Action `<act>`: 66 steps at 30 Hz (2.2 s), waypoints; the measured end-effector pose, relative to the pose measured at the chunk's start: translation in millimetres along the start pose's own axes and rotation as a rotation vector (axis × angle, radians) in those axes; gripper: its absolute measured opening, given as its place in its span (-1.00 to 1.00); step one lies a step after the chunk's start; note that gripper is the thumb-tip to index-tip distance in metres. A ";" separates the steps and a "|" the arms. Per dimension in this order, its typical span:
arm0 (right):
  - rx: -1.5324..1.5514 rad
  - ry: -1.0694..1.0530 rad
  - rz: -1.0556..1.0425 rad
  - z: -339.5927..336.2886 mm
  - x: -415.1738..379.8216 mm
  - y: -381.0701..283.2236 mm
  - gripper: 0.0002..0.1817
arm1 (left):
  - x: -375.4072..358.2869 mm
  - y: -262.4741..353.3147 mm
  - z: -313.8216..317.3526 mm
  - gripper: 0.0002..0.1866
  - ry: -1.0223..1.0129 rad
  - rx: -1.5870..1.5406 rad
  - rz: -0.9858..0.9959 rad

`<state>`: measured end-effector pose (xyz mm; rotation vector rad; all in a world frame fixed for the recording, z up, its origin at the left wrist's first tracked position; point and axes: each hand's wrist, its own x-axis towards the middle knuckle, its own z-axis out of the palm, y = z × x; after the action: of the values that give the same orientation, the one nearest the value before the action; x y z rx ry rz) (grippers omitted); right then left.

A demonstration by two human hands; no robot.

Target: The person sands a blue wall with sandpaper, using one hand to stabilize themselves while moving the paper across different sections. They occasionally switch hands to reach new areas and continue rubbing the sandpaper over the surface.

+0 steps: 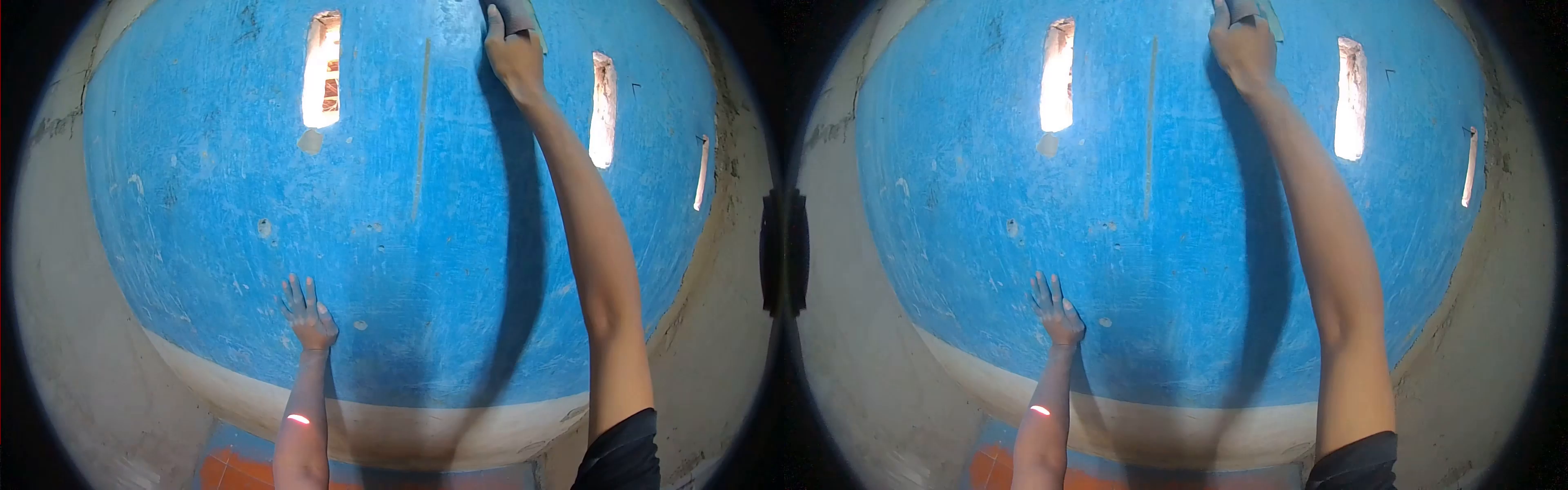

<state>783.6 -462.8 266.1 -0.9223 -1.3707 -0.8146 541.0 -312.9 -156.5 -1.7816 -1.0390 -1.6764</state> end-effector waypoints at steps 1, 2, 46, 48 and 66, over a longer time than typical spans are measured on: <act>0.047 0.055 0.060 6.5 -2.2 -7.3 -0.44 | -0.9 -0.8 -0.2 -0.43 0.001 -0.003 -0.002; 0.055 -0.115 -0.087 12.8 -15.2 -11.0 -0.55 | -2.4 -1.7 -0.8 -0.43 0.001 -0.002 -0.002; -0.177 -0.043 -0.167 -76.7 -230.2 78.3 -0.67 | -0.6 0.9 -0.1 -0.41 0.014 0.038 0.000; -0.183 0.244 0.054 -86.9 -184.0 77.8 -0.66 | -1.6 -1.5 -0.2 -0.41 0.011 0.037 -0.001; -0.174 0.306 0.026 -69.2 -181.8 69.2 -0.73 | -1.5 0.2 1.4 -0.41 0.028 0.018 0.024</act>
<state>866.9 -503.5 81.6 -0.9038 -1.0322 -1.0214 542.1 -312.3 -158.2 -1.7471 -1.0131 -1.6678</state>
